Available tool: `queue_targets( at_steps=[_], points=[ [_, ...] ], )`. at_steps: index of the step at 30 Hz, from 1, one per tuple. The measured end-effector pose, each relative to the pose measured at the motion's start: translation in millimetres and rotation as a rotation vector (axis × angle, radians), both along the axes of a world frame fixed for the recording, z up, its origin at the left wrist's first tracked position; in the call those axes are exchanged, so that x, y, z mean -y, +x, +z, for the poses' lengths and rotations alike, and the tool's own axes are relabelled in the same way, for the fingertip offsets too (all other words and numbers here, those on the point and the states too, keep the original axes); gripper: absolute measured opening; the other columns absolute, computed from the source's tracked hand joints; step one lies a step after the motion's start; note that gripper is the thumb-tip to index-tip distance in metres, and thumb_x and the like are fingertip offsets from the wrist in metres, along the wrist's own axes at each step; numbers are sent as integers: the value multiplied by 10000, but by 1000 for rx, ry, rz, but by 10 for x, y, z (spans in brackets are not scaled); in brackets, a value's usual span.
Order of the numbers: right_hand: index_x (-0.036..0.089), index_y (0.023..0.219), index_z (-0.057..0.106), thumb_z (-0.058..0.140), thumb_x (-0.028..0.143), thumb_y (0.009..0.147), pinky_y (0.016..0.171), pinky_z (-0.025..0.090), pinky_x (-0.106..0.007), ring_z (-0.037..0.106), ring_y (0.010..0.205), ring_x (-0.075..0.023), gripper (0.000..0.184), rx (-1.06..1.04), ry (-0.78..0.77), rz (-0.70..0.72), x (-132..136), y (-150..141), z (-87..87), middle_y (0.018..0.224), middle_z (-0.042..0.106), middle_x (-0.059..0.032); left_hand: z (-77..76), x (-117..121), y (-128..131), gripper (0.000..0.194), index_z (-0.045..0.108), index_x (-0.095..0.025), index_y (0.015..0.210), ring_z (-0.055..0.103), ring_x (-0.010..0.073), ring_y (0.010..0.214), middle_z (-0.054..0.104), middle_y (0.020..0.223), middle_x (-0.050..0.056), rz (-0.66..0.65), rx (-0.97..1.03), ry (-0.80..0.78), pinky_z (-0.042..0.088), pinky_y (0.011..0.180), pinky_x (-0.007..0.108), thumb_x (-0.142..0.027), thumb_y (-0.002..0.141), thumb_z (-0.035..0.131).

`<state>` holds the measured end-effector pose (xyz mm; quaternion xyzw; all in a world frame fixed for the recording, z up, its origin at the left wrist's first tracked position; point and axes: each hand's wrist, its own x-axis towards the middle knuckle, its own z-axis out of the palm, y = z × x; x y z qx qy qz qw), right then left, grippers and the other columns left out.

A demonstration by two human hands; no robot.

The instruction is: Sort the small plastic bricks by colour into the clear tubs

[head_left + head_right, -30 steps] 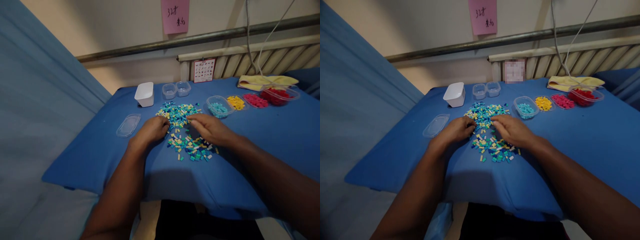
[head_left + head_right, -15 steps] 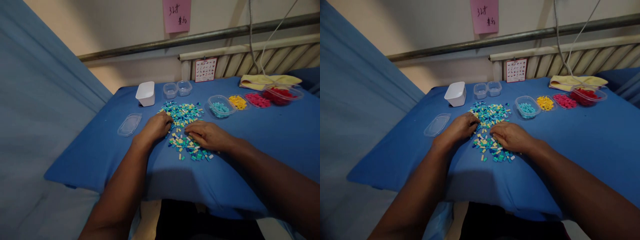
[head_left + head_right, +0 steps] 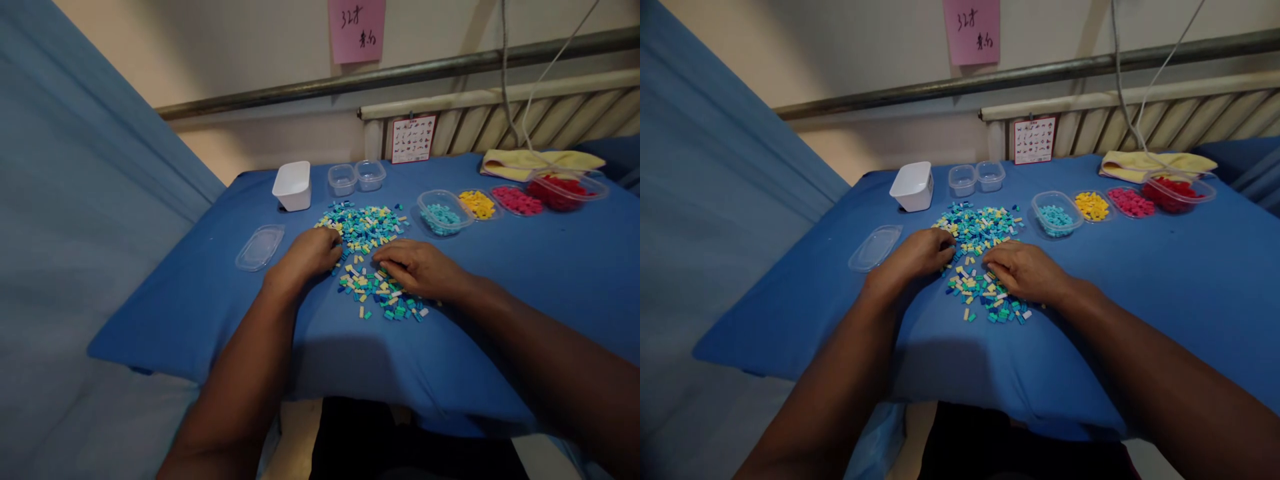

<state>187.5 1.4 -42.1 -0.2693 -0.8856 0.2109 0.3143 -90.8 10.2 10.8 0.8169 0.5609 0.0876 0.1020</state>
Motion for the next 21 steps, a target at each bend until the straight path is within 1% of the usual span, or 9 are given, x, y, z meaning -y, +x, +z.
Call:
queue_targets(
  at_steps=[2,4,6,8,10,13,17,19,21],
  points=[
    [291,1214,814,598,275,1056,1045,602,-564,769,1151,-318,268,-33,1,-36,15,-9,22,1197,838,-92,-2,10,31,123,744,-193,846,573,186,663,712,794,56,32,128,-13,406,635,323,-205,894,632],
    [307,1265,796,642,299,1044,1058,593,-579,761,1171,-330,269,-84,3,-96,43,-24,73,1224,831,-88,-5,31,98,163,787,-185,951,607,179,679,734,824,51,39,397,-94,450,639,313,-292,928,666],
    [316,1342,764,692,333,1029,1054,591,-572,757,1162,-333,322,-140,4,-143,77,-46,142,1248,820,-91,-5,68,208,253,823,-184,1050,658,177,738,771,886,58,-4,687,-195,508,682,309,-384,936,719],
    [323,1389,735,712,339,1025,1023,600,-539,754,1118,-319,365,-179,5,-163,108,-69,207,1227,810,-86,2,115,339,289,854,-189,1072,692,184,817,797,937,68,-65,869,-259,550,757,319,-417,913,776],
    [317,1351,744,701,322,1033,968,608,-509,745,1057,-306,321,-214,19,-177,127,-87,249,1162,800,-84,12,161,453,291,875,-190,1071,691,181,824,800,919,68,-80,954,-306,559,770,321,-417,905,798],
    [307,1226,768,681,290,1041,945,599,-508,723,1047,-313,205,-247,47,-209,131,-100,269,1104,781,-93,18,196,539,337,885,-180,1088,637,158,717,776,826,57,-29,1021,-361,536,688,303,-452,904,811],
    [311,1160,741,695,274,1023,962,589,-505,703,1089,-316,148,-252,46,-200,128,-107,259,1118,749,-92,7,181,524,355,875,-150,1061,634,140,706,774,834,62,2,1088,-414,532,687,286,-436,852,874],
    [303,1131,724,689,258,1020,932,587,-488,701,1058,-307,125,-255,54,-181,133,-115,260,1098,735,-88,16,174,501,346,858,-142,1045,653,136,716,777,846,66,11,1106,-439,542,696,279,-413,833,897],
    [295,1107,712,683,234,1014,891,578,-470,696,1000,-294,115,-253,65,-158,145,-126,268,1049,722,-81,45,178,474,336,842,-143,1046,675,141,725,784,855,74,-11,1089,-485,555,696,279,-404,843,895]
  ],
)
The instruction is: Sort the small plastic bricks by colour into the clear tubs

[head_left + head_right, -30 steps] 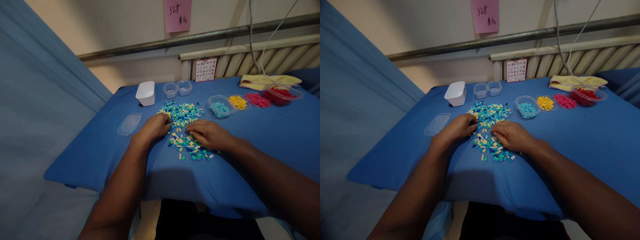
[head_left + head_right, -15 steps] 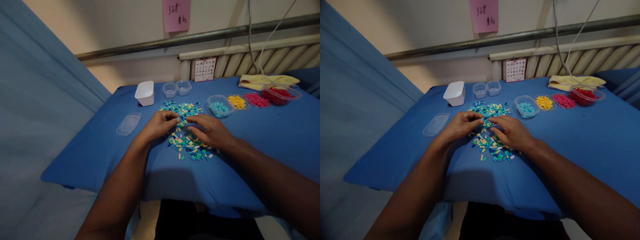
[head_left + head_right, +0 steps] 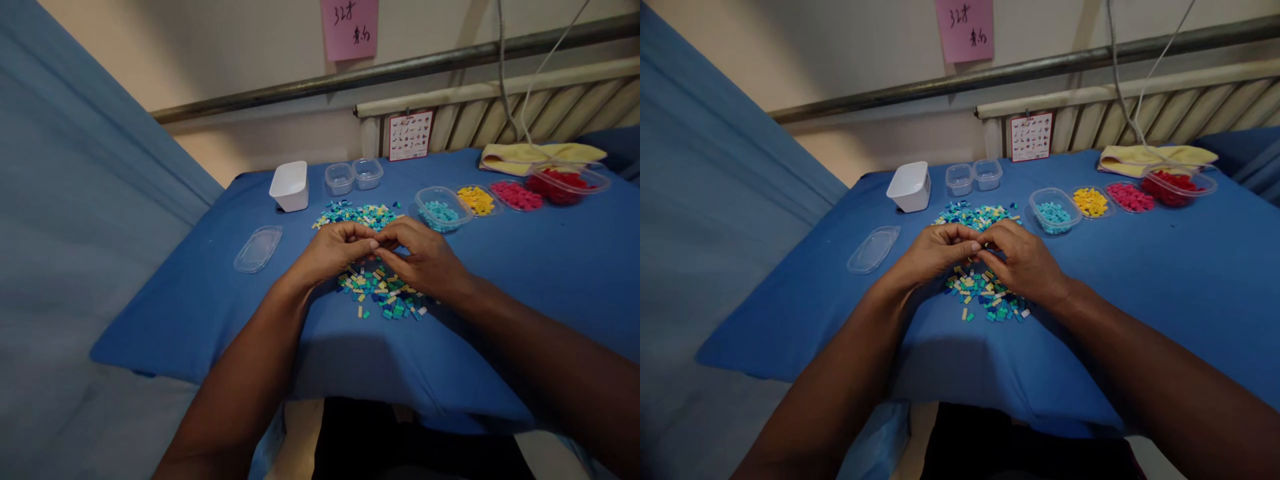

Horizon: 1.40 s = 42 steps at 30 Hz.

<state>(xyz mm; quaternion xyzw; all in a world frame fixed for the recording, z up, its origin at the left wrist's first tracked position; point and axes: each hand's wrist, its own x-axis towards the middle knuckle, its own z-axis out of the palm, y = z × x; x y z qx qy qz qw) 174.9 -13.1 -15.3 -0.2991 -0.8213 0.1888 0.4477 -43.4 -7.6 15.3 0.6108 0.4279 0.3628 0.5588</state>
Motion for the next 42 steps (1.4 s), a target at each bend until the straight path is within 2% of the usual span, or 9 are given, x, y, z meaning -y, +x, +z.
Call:
queue_targets(
  at_steps=[3,5,10,14,17,26,30,33,42],
  points=[
    [287,1131,709,683,216,999,853,567,-450,686,939,-275,153,-1,-6,10,20,-18,19,1019,707,-71,70,10,-72,304,833,-154,1070,705,154,750,799,883,87,-98,-59,-1,566,701,283,-404,897,845],
    [281,1149,714,682,218,990,856,567,-450,683,920,-266,174,-11,-18,3,21,-20,23,1029,708,-71,108,-7,-170,289,828,-163,1088,711,158,760,803,907,84,-81,-116,50,570,714,289,-398,919,812],
    [260,1082,721,701,223,940,819,566,-432,665,837,-242,148,-49,-89,-107,-71,43,-53,944,687,-53,120,-141,-588,218,827,-181,990,691,186,782,798,908,66,289,-485,326,540,716,303,-360,925,721],
    [241,1109,734,710,241,898,734,538,-383,637,755,-207,213,-72,-173,-202,-181,107,-160,891,670,-30,87,-173,-781,183,838,-213,935,702,210,776,811,881,41,109,-801,238,511,701,315,-319,870,705],
    [238,1040,762,708,271,909,728,520,-375,619,739,-204,146,-50,-168,-205,-215,135,-214,829,658,-21,50,-147,-750,156,837,-233,891,704,209,752,812,867,33,-29,-870,219,488,687,318,-309,851,707],
    [234,971,777,704,464,1003,667,478,-346,641,702,-195,244,43,-315,-161,-241,170,-350,823,748,-27,61,-154,-725,180,763,-195,860,636,197,724,749,811,30,-19,-1027,158,414,655,316,-360,890,699],
    [233,966,736,680,509,1026,630,460,-335,626,670,-188,288,14,-371,-180,-252,164,-369,795,729,-19,56,-148,-613,166,758,-184,945,622,188,714,741,830,39,83,-930,267,417,648,308,-300,926,641],
    [236,956,710,674,505,1030,602,445,-323,601,632,-175,281,-5,-397,-158,-255,152,-379,756,702,-5,-8,-138,-446,204,789,-184,1014,655,194,782,763,921,57,67,-829,380,475,715,310,-260,934,617],
    [225,956,722,688,443,1004,606,454,-322,603,645,-173,226,-9,-379,-145,-263,135,-397,767,699,-5,-86,-118,-219,148,804,-203,910,688,258,891,783,1003,93,78,-1121,483,463,742,354,-196,927,658]
  ],
)
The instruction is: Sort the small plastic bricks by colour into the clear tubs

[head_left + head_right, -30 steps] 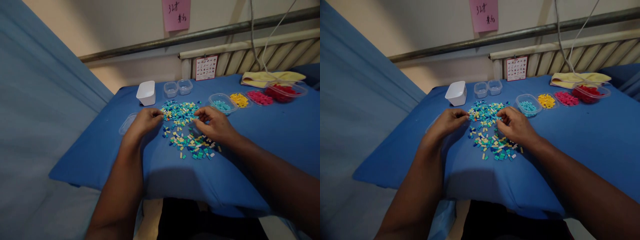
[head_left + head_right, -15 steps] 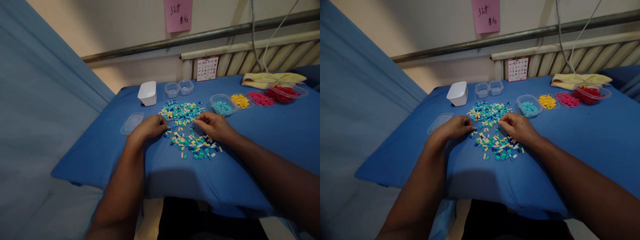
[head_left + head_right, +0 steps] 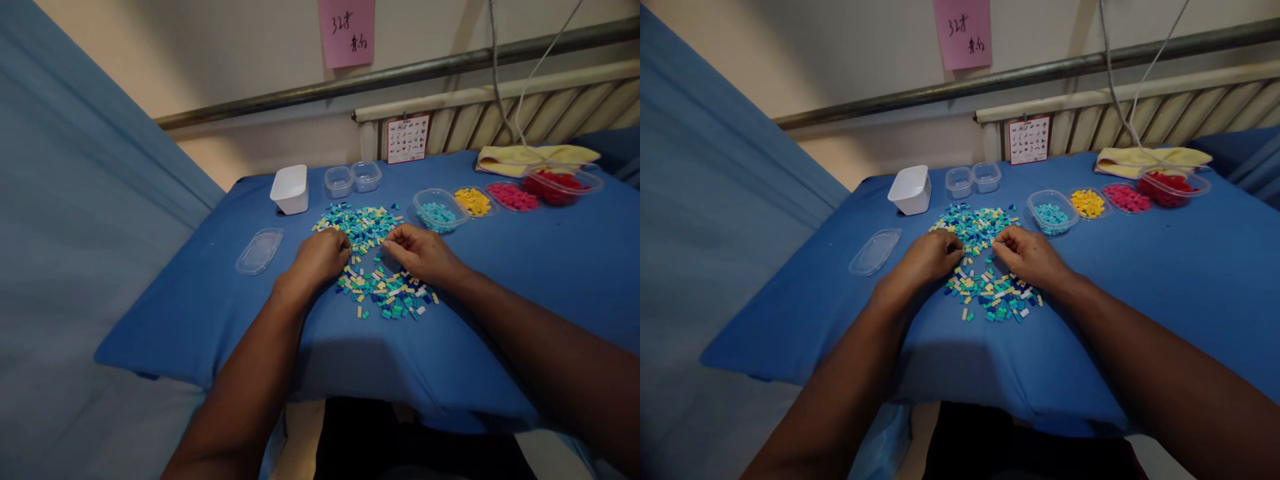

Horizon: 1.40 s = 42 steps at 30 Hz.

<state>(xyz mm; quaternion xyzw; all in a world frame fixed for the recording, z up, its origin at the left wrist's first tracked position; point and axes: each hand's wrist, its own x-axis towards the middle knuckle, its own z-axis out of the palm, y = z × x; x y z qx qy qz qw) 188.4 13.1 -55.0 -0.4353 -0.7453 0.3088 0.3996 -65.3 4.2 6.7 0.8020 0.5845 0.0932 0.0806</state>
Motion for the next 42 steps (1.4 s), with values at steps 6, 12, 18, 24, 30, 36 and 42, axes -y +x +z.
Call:
queue_targets(
  at_steps=[6,12,18,24,30,36,42],
  points=[
    [230,1013,736,693,400,991,580,456,-311,600,637,-170,176,-27,-2,14,-27,14,-55,791,709,-6,-76,-28,-61,140,766,-205,920,689,253,926,763,992,81,-104,45,40,492,813,356,-165,930,633],
    [231,1074,756,704,393,991,628,499,-327,652,686,-182,189,-43,9,27,-10,2,-48,865,764,-23,-82,-12,-10,208,766,-191,947,670,246,913,743,1008,94,-186,23,34,494,824,357,-116,936,572],
    [242,1027,756,696,414,1021,675,537,-357,697,735,-207,183,-20,75,78,33,7,14,877,783,-32,-39,21,2,140,735,-185,891,627,200,789,716,893,56,-140,253,-12,454,727,325,-111,861,621],
    [234,1134,737,670,339,1038,725,563,-365,734,822,-228,157,61,254,107,156,-41,167,972,792,-63,-33,54,231,273,721,-163,905,582,122,684,674,793,7,-27,1075,-250,462,656,258,-357,780,868],
    [265,1109,739,657,361,1039,773,599,-391,756,853,-259,144,61,272,19,222,-78,277,946,795,-61,-51,85,418,391,733,-157,861,612,110,690,700,795,12,29,1285,-302,505,677,255,-408,682,974],
    [271,1117,765,638,357,1045,837,608,-419,767,907,-280,170,102,275,-4,210,-59,303,1016,821,-76,-118,97,452,377,789,-154,870,650,129,710,745,811,37,56,1301,-281,551,702,273,-449,714,965],
    [250,1116,771,635,317,1042,814,574,-385,757,883,-269,169,177,341,-19,169,-15,269,991,807,-81,-192,123,487,289,857,-164,1034,692,156,768,802,915,61,82,1211,-253,573,733,288,-370,832,860]
  ],
)
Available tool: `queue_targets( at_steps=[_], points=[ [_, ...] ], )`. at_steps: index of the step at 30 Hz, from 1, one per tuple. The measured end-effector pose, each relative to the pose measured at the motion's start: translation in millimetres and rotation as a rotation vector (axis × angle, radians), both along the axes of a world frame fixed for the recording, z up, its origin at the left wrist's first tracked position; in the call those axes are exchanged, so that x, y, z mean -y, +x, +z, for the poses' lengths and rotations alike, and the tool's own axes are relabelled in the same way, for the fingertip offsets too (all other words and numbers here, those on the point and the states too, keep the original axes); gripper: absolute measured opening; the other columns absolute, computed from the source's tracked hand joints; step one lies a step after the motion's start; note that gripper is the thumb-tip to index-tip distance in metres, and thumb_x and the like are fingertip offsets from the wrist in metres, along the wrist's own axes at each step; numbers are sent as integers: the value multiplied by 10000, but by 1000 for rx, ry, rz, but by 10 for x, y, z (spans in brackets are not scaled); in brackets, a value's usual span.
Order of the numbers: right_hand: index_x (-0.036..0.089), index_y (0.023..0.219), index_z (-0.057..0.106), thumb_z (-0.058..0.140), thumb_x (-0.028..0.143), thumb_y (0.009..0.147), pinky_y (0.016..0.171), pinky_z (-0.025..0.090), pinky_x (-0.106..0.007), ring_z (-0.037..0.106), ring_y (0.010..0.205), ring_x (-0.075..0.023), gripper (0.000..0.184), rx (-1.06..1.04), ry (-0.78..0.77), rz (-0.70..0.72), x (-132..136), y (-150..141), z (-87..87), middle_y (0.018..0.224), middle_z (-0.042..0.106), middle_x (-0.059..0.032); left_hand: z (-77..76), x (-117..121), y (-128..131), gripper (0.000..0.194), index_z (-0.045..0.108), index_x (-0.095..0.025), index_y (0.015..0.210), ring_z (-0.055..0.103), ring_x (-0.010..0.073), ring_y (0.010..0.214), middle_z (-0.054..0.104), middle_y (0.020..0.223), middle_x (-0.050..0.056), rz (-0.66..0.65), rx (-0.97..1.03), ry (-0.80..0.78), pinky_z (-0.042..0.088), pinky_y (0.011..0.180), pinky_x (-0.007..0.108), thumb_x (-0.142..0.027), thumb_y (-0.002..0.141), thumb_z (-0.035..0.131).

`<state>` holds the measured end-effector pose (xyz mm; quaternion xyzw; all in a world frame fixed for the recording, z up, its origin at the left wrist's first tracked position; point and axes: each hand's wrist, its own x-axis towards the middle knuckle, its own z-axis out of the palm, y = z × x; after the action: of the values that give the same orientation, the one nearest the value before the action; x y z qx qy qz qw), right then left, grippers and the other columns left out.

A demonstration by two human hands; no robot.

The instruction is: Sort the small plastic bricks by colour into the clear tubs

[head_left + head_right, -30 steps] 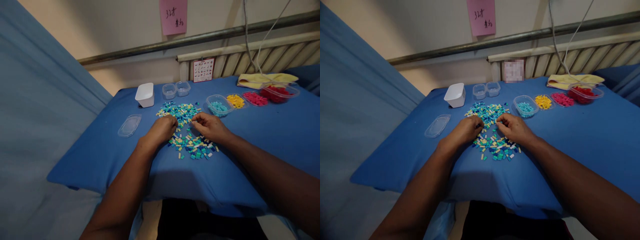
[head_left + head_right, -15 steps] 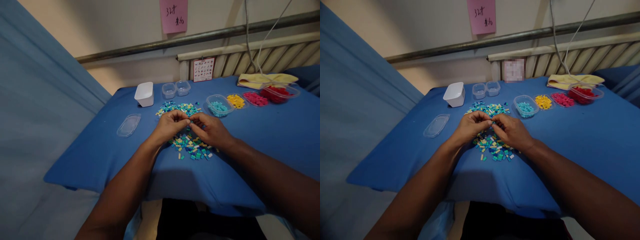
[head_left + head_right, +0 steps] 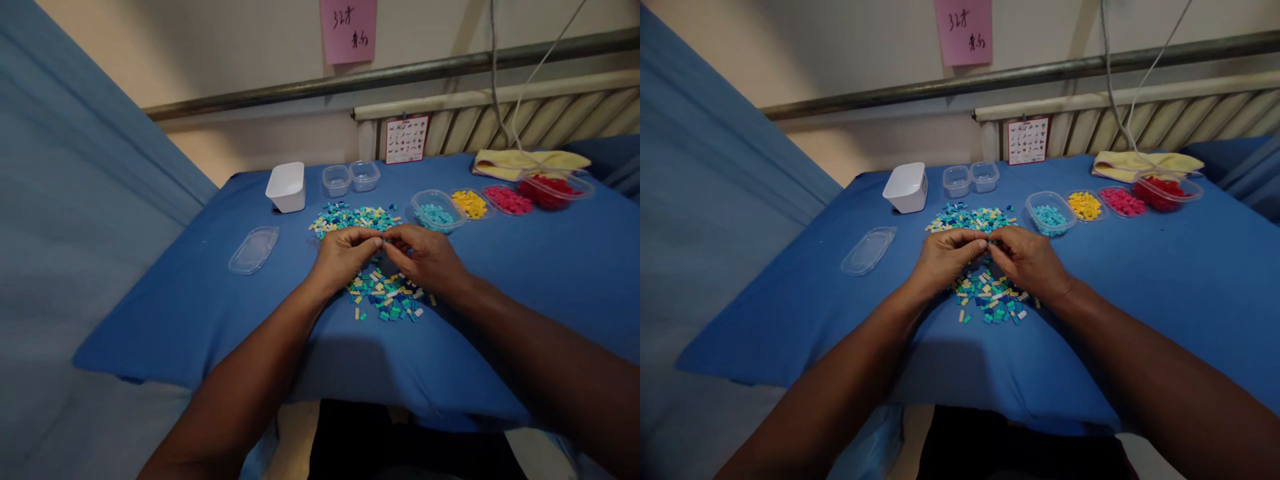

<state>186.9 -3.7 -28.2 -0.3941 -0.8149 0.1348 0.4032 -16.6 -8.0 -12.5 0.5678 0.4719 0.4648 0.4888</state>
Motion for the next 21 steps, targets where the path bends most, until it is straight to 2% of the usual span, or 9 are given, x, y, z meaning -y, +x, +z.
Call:
queue_targets(
  at_steps=[3,5,9,16,19,21],
  points=[
    [240,1168,762,603,312,1077,859,562,-396,762,980,-290,197,120,52,33,-16,17,-11,1079,813,-103,-15,-1,-4,369,833,-156,1181,711,163,788,809,957,66,11,12,-16,588,748,295,-339,860,843],
    [234,1195,751,582,322,1097,880,558,-408,760,1033,-304,215,199,69,49,-23,17,-21,1128,814,-114,-30,-4,-15,439,802,-159,1301,688,155,741,792,911,49,-5,-17,-18,572,709,288,-337,900,815],
    [234,1158,741,549,335,1115,844,551,-410,758,997,-307,221,336,86,18,-40,8,-45,1105,820,-109,-74,7,-27,501,727,-178,1466,634,147,671,740,799,5,-72,-133,4,530,647,277,-337,992,717],
    [211,1120,757,552,344,1098,811,540,-404,754,944,-305,246,371,119,-24,-36,24,17,1040,817,-129,-90,59,18,551,657,-191,1550,754,209,888,819,1068,74,-138,-146,43,612,792,340,-395,1039,673],
    [227,1115,770,575,370,1084,824,542,-411,752,918,-300,244,312,120,-133,-73,164,108,1048,826,-131,-54,40,-2,518,664,-191,1532,778,254,1073,813,1230,123,-113,-124,105,623,923,393,-345,1038,673],
    [232,1141,774,594,399,1073,828,541,-415,753,913,-303,255,261,123,-253,-136,341,172,1047,831,-134,-16,-1,-65,473,685,-174,1491,758,263,1199,786,1331,146,-27,-118,178,597,1042,419,-290,1033,659]
  ],
)
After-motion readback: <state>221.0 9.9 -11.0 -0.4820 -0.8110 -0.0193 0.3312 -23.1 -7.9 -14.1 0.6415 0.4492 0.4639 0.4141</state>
